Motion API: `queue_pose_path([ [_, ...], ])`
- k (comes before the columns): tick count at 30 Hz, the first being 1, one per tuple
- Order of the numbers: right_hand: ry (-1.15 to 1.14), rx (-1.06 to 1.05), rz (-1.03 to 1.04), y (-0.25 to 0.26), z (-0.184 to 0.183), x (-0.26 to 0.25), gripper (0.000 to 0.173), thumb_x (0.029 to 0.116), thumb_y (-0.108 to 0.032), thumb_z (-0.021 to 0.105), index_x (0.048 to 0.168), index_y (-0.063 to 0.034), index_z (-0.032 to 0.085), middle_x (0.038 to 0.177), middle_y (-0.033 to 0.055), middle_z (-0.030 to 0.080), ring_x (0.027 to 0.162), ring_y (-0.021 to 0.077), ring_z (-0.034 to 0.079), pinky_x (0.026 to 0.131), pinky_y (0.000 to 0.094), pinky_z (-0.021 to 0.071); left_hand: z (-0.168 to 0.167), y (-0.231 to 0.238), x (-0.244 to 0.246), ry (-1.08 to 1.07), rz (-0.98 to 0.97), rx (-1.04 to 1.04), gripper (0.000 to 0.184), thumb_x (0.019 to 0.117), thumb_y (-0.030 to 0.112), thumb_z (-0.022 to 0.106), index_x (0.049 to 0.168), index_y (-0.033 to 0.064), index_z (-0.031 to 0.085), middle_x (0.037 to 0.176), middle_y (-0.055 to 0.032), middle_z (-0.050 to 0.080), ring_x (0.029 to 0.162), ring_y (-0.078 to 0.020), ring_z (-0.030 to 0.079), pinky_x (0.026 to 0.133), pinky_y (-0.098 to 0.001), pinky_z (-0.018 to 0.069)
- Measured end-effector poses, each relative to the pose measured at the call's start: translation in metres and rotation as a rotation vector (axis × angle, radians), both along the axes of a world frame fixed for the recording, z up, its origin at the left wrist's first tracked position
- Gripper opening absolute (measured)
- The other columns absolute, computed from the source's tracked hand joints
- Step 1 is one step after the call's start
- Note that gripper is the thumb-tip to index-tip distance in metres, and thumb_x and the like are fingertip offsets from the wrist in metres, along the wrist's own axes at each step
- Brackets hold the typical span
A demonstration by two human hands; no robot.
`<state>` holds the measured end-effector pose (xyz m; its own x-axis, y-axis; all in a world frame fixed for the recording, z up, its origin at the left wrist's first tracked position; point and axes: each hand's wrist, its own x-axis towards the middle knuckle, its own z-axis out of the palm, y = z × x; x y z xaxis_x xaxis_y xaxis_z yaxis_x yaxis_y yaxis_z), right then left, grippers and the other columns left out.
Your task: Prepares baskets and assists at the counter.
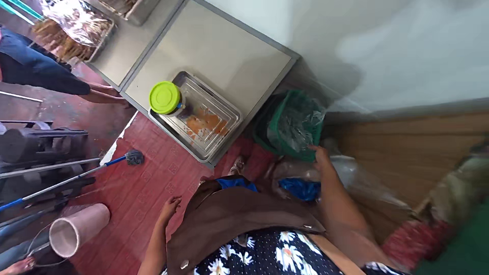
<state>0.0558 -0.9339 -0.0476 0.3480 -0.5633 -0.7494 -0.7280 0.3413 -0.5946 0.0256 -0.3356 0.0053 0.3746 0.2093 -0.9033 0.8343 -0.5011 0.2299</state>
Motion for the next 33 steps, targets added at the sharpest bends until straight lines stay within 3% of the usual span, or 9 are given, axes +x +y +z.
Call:
queue_pose_path([
  [6, -0.035, 0.116, -0.197, 0.0, 0.009, -0.009, 0.024, 0.1021, -0.016, 0.048, 0.123, -0.0063, 0.054, 0.101, 0.0083, 0.06, 0.085, 0.0162, 0.061, 0.07, 0.0357, 0.0522, -0.008, -0.004, 0.028, -0.038, -0.094, -0.043, 0.035, 0.1083, 0.016, 0.051, 0.14, -0.0002, 0.055, 0.131, -0.0232, 0.062, 0.11, -0.0298, 0.063, 0.092, -0.0462, 0.0499],
  [9, -0.014, 0.136, -0.232, 0.003, 0.009, -0.001, 0.029, 0.1048, -0.017, 0.045, 0.131, -0.0064, 0.05, 0.113, 0.0111, 0.059, 0.095, 0.0191, 0.06, 0.078, 0.0373, 0.0526, 0.009, -0.032, 0.049, 0.059, -0.426, -0.185, 0.041, 0.1072, 0.018, 0.052, 0.142, -0.0034, 0.052, 0.137, -0.027, 0.058, 0.122, -0.0353, 0.06, 0.106, -0.0489, 0.0452],
  [12, -0.101, 0.108, -0.21, 0.006, -0.007, 0.003, 0.031, 0.1049, -0.01, 0.043, 0.134, 0.0001, 0.05, 0.116, 0.0146, 0.06, 0.097, 0.0201, 0.063, 0.082, 0.0376, 0.0551, 0.043, -0.117, 0.081, 0.095, -0.728, -0.539, 0.042, 0.1061, 0.023, 0.055, 0.142, 0.0024, 0.056, 0.14, -0.0202, 0.06, 0.129, -0.0298, 0.058, 0.113, -0.048, 0.0428],
  [16, -0.111, 0.07, -0.183, 0.011, -0.019, 0.006, 0.03, 0.1053, -0.01, 0.044, 0.133, -0.0005, 0.05, 0.111, 0.0118, 0.062, 0.093, 0.0161, 0.064, 0.078, 0.0337, 0.0554, 0.041, -0.257, 0.109, -0.027, -0.54, -0.875, 0.051, 0.1107, 0.028, 0.041, 0.154, 0.0019, 0.039, 0.143, -0.0217, 0.055, 0.125, -0.0267, 0.06, 0.105, -0.0438, 0.0489],
  [20, -0.131, 0.013, -0.118, 0.01, -0.021, 0.003, 0.036, 0.1062, -0.011, 0.045, 0.14, 0.0004, 0.048, 0.121, 0.0136, 0.061, 0.102, 0.0156, 0.063, 0.087, 0.0347, 0.0549, -0.011, -0.373, 0.152, -0.072, -0.046, -0.708, 0.061, 0.1128, 0.043, 0.028, 0.152, -0.0014, 0.038, 0.144, -0.0271, 0.052, 0.128, -0.0348, 0.057, 0.106, -0.0484, 0.0478],
  [24, -0.153, -0.019, -0.084, -0.004, -0.028, 0.0, 0.034, 0.106, -0.009, 0.048, 0.138, 0.0033, 0.05, 0.121, 0.0145, 0.062, 0.1, 0.013, 0.064, 0.087, 0.031, 0.0555, -0.074, -0.425, 0.2, -0.014, 0.138, -0.575, 0.058, 0.1038, 0.05, 0.053, 0.129, -0.0009, 0.061, 0.114, -0.0186, 0.065, 0.099, -0.0262, 0.063, 0.087, -0.0446, 0.0529],
  [27, -0.134, -0.102, -0.124, -0.017, -0.02, -0.001, 0.034, 0.1079, -0.016, 0.049, 0.135, 0.0039, 0.053, 0.12, 0.0147, 0.063, 0.101, 0.0125, 0.064, 0.089, 0.0305, 0.0546, -0.106, -0.437, 0.201, -0.069, 0.065, -0.516, 0.037, 0.1021, 0.029, 0.065, 0.121, -0.0021, 0.065, 0.102, -0.0159, 0.066, 0.084, -0.0207, 0.061, 0.078, -0.0389, 0.0529],
  [30, -0.115, -0.22, -0.191, -0.033, -0.004, 0.002, 0.037, 0.1086, -0.021, 0.05, 0.135, 0.0046, 0.054, 0.124, 0.0173, 0.062, 0.105, 0.0157, 0.063, 0.094, 0.0332, 0.0523, -0.119, -0.439, 0.199, -0.207, -0.217, -0.38, 0.034, 0.1022, 0.026, 0.065, 0.121, -0.0015, 0.069, 0.114, -0.0218, 0.07, 0.104, -0.0312, 0.067, 0.095, -0.0487, 0.0529],
  [33, -0.142, -0.272, -0.222, -0.045, 0.016, 0.0, 0.034, 0.1076, -0.019, 0.051, 0.131, 0.0049, 0.056, 0.115, 0.0141, 0.063, 0.098, 0.0116, 0.064, 0.089, 0.0302, 0.0542, -0.119, -0.448, 0.198, -0.335, -0.413, -0.264, 0.034, 0.1049, 0.027, 0.059, 0.122, -0.0008, 0.067, 0.117, -0.024, 0.069, 0.112, -0.0378, 0.066, 0.1, -0.0551, 0.0497],
])
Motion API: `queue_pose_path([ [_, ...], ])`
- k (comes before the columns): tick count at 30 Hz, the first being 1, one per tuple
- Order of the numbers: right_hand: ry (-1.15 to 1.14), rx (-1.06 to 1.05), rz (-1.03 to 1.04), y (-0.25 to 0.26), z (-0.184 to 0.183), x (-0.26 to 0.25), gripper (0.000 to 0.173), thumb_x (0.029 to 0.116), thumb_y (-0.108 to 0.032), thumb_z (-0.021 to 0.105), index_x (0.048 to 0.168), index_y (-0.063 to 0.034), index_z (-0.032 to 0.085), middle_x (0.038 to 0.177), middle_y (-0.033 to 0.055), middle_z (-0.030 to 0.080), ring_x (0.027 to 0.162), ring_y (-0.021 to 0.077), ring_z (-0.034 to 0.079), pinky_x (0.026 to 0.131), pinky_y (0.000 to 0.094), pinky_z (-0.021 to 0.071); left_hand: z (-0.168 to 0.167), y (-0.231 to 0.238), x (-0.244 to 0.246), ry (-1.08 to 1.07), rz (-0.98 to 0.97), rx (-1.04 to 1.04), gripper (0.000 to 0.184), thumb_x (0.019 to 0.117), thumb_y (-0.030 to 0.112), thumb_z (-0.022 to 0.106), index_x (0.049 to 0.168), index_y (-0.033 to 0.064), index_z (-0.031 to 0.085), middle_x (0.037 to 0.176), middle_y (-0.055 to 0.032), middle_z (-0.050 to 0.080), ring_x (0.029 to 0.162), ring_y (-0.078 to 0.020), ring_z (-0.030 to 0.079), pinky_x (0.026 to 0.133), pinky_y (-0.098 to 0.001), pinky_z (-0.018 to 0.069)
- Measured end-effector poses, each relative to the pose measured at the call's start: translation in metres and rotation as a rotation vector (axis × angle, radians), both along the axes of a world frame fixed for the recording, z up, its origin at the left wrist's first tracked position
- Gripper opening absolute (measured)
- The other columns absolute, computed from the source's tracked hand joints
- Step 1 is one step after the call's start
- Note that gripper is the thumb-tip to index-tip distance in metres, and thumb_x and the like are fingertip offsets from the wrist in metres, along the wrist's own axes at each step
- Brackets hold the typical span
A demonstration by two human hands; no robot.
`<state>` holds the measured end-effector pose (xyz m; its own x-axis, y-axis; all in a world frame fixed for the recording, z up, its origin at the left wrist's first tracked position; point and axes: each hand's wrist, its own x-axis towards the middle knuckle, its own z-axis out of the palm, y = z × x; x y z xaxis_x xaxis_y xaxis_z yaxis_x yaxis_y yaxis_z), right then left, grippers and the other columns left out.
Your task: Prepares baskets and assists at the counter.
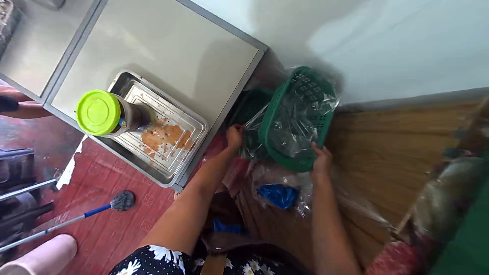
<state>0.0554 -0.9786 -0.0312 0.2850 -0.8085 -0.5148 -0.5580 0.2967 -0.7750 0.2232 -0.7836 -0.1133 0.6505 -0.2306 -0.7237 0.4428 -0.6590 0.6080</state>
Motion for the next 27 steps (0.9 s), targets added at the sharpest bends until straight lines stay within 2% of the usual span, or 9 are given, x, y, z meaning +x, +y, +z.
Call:
queue_pose_path([
  [6, -0.057, 0.056, 0.037, -0.008, 0.045, -0.012, 0.022, 0.1056, -0.011, 0.049, 0.12, 0.0032, 0.058, 0.093, 0.0006, 0.063, 0.079, -0.0004, 0.063, 0.074, 0.0187, 0.0553, -0.011, -0.016, 0.003, -0.094, -0.068, 0.169, 0.036, 0.1076, 0.025, 0.051, 0.13, -0.002, 0.061, 0.125, -0.0273, 0.065, 0.119, -0.0411, 0.063, 0.102, -0.0565, 0.0495],
  [7, -0.059, 0.087, 0.031, -0.007, 0.051, -0.013, 0.022, 0.1061, -0.01, 0.047, 0.121, 0.003, 0.057, 0.092, 0.0, 0.062, 0.078, -0.0006, 0.063, 0.073, 0.0185, 0.0552, -0.013, -0.016, 0.002, -0.107, -0.136, 0.203, 0.036, 0.1075, 0.023, 0.051, 0.133, -0.0021, 0.059, 0.13, -0.0269, 0.063, 0.121, -0.0415, 0.062, 0.103, -0.0567, 0.0494],
  [10, -0.134, 0.152, -0.029, -0.006, 0.067, -0.009, 0.029, 0.1073, -0.006, 0.036, 0.132, 0.0014, 0.048, 0.099, -0.0013, 0.062, 0.083, -0.003, 0.064, 0.074, 0.0164, 0.0553, -0.017, -0.013, 0.002, -0.18, -0.572, 0.312, 0.043, 0.1028, 0.005, 0.052, 0.145, -0.0022, 0.049, 0.146, -0.0275, 0.051, 0.126, -0.0463, 0.057, 0.1, -0.0598, 0.0504],
  [13, -0.326, 0.126, -0.024, -0.018, 0.058, -0.018, 0.034, 0.108, -0.007, 0.034, 0.141, -0.0019, 0.043, 0.107, -0.0019, 0.063, 0.092, -0.0015, 0.064, 0.079, 0.0181, 0.0562, -0.017, -0.008, 0.006, -0.231, -0.777, 0.341, 0.054, 0.1023, 0.0, 0.051, 0.154, 0.0039, 0.036, 0.139, -0.0305, 0.055, 0.122, -0.0504, 0.059, 0.093, -0.0621, 0.0526],
  [15, -0.401, 0.059, -0.069, -0.023, 0.048, -0.019, 0.026, 0.1066, -0.007, 0.039, 0.131, -0.0043, 0.049, 0.098, -0.0058, 0.067, 0.087, -0.0016, 0.066, 0.078, 0.0192, 0.0584, -0.016, -0.011, 0.005, -0.195, -0.81, 0.352, 0.06, 0.1033, 0.002, 0.051, 0.159, 0.0124, 0.03, 0.134, -0.031, 0.058, 0.121, -0.0518, 0.059, 0.091, -0.0637, 0.0527],
  [17, -0.358, 0.042, -0.108, -0.019, 0.058, -0.009, 0.023, 0.1067, -0.007, 0.035, 0.124, -0.0062, 0.049, 0.092, -0.0082, 0.065, 0.082, -0.0032, 0.065, 0.075, 0.0181, 0.0579, -0.014, -0.014, 0.003, -0.15, -0.822, 0.369, 0.055, 0.1035, 0.004, 0.051, 0.156, 0.01, 0.037, 0.137, -0.0305, 0.057, 0.125, -0.0514, 0.056, 0.093, -0.0638, 0.0518],
  [22, -0.309, 0.024, -0.116, -0.016, 0.051, -0.012, 0.022, 0.1018, -0.011, 0.046, 0.122, -0.0083, 0.053, 0.095, -0.0066, 0.067, 0.085, 0.0021, 0.068, 0.078, 0.0242, 0.0602, -0.003, -0.02, -0.001, -0.037, -0.818, 0.441, 0.037, 0.1025, 0.003, 0.052, 0.138, -0.0055, 0.055, 0.142, -0.0318, 0.052, 0.131, -0.0504, 0.051, 0.096, -0.0625, 0.0507],
  [25, -0.318, 0.013, -0.121, -0.012, 0.051, -0.014, 0.02, 0.1021, -0.01, 0.046, 0.12, -0.0079, 0.055, 0.093, -0.0064, 0.068, 0.084, 0.0021, 0.069, 0.077, 0.024, 0.0606, -0.011, -0.025, -0.007, -0.224, -0.875, 0.402, 0.045, 0.1, -0.001, 0.055, 0.144, -0.0075, 0.049, 0.152, -0.0325, 0.04, 0.135, -0.0518, 0.045, 0.099, -0.0623, 0.0491],
  [27, -0.328, -0.007, -0.132, -0.006, 0.053, -0.013, 0.021, 0.1029, -0.008, 0.043, 0.122, -0.005, 0.052, 0.093, -0.0056, 0.066, 0.084, 0.0017, 0.068, 0.077, 0.0228, 0.06, -0.015, -0.03, -0.008, -0.477, -0.907, 0.254, 0.044, 0.097, 0.0, 0.06, 0.14, -0.0048, 0.055, 0.155, -0.0292, 0.039, 0.139, -0.0499, 0.041, 0.105, -0.0652, 0.0427],
])
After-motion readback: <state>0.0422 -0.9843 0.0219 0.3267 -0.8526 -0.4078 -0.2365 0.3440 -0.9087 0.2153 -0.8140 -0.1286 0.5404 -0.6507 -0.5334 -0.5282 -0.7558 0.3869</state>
